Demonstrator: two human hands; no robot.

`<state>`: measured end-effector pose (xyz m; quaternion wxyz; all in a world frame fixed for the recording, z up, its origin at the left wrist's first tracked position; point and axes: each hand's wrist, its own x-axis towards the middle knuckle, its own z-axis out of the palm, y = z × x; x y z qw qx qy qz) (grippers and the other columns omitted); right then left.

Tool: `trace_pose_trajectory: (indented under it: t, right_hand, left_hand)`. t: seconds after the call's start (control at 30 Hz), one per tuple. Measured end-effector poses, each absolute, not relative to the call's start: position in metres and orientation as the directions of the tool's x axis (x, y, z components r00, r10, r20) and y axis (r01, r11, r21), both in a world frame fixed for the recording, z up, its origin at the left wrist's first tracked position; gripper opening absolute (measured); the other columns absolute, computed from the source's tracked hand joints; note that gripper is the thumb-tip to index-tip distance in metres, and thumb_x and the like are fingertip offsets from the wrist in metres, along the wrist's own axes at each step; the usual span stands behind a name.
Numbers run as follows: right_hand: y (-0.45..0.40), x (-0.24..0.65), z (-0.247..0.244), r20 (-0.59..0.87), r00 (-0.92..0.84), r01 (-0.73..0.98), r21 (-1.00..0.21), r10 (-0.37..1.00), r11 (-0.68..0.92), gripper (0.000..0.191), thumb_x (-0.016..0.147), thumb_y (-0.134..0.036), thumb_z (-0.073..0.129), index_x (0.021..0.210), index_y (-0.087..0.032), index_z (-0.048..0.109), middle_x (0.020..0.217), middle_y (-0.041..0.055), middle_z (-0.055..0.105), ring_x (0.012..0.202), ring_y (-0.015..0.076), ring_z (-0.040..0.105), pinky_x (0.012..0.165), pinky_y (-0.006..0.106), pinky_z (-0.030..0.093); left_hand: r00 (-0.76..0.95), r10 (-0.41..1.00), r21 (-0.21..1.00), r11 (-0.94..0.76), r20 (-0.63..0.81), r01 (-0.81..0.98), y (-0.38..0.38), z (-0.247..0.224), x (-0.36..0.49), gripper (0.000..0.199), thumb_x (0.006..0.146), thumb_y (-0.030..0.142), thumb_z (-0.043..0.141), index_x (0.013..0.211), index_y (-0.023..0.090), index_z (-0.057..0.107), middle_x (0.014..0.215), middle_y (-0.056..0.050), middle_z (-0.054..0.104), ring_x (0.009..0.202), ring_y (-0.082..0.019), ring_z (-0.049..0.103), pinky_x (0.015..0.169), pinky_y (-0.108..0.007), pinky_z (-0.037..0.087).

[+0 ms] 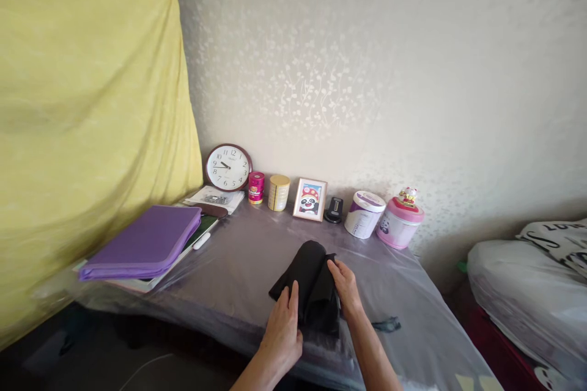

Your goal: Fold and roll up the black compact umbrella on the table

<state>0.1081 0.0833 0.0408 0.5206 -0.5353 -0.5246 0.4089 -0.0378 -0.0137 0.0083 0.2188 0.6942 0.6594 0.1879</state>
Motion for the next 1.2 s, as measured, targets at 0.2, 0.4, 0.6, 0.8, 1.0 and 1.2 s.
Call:
trace_pose_trajectory:
  t: [0.2, 0.4, 0.6, 0.8, 1.0, 1.2]
  right_hand:
    - [0.092, 0.093, 0.047, 0.147, 0.132, 0.134, -0.983, 0.98, 0.129, 0.043, 0.064, -0.053, 0.062, 0.08, -0.013, 0.067, 0.061, 0.0011, 0.061, 0.059, 0.0155, 0.054, 0.051, 0.024, 0.039]
    - [0.11, 0.079, 0.034, 0.115, 0.122, 0.159, -0.983, 0.986, 0.094, 0.057, 0.066, -0.05, 0.059, 0.105, -0.008, 0.061, 0.069, 0.0049, 0.065, 0.063, 0.0188, 0.059, 0.053, 0.027, 0.046]
    - [0.123, 0.067, 0.021, 0.073, 0.085, 0.239, -0.97, 0.994, 0.051, 0.054, 0.068, -0.044, 0.058, 0.109, -0.009, 0.059, 0.067, 0.0045, 0.066, 0.058, 0.0184, 0.061, 0.05, 0.026, 0.046]
    - [0.118, 0.065, 0.027, 0.043, 0.063, 0.177, -0.984, 0.997, 0.031, 0.047, 0.067, -0.043, 0.061, 0.103, -0.013, 0.061, 0.059, 0.0012, 0.064, 0.049, 0.0163, 0.059, 0.046, 0.026, 0.046]
    - [0.095, 0.081, 0.024, 0.065, 0.162, -0.062, -0.995, 0.985, 0.076, 0.045, 0.071, -0.05, 0.057, 0.1, -0.016, 0.058, 0.058, -0.0027, 0.059, 0.055, 0.0132, 0.057, 0.052, 0.025, 0.048]
    - [0.073, 0.103, -0.014, -0.011, 0.225, -0.094, -0.996, 0.974, 0.01, 0.033, 0.066, -0.041, 0.061, 0.091, -0.019, 0.06, 0.075, 0.0021, 0.066, 0.065, 0.0169, 0.06, 0.054, 0.026, 0.049]
  left_hand:
    - [0.064, 0.997, 0.533, -0.031, -0.043, 0.846, -0.014, 0.011, -0.038, 0.089, 0.064, -0.001, 0.046, 0.141, 0.01, 0.003, 0.146, -0.018, 0.021, 0.134, -0.023, 0.023, 0.106, -0.03, 0.023]
    - [0.076, 0.996, 0.495, -0.043, -0.048, 0.868, -0.013, 0.016, -0.04, 0.089, 0.062, 0.0, 0.046, 0.141, 0.007, 0.005, 0.146, -0.018, 0.021, 0.134, -0.023, 0.022, 0.107, -0.029, 0.022]
    - [0.071, 0.996, 0.474, -0.038, -0.051, 0.88, -0.012, 0.013, -0.041, 0.086, 0.063, 0.003, 0.048, 0.141, 0.007, 0.011, 0.147, -0.015, 0.019, 0.134, -0.023, 0.021, 0.108, -0.028, 0.021]
    - [0.082, 0.997, 0.484, -0.069, -0.007, 0.872, -0.012, 0.01, -0.043, 0.086, 0.063, 0.004, 0.047, 0.14, 0.007, 0.011, 0.147, -0.016, 0.02, 0.134, -0.021, 0.021, 0.108, -0.027, 0.02]
    - [0.085, 0.996, 0.482, -0.058, -0.034, 0.874, -0.013, 0.012, -0.042, 0.086, 0.064, 0.003, 0.045, 0.141, 0.008, 0.008, 0.148, -0.014, 0.018, 0.135, -0.021, 0.019, 0.108, -0.028, 0.019]
    - [0.079, 0.995, 0.496, -0.042, -0.054, 0.868, -0.015, 0.014, -0.041, 0.087, 0.066, 0.004, 0.044, 0.141, 0.009, 0.0, 0.146, -0.016, 0.021, 0.134, -0.021, 0.022, 0.106, -0.028, 0.023]
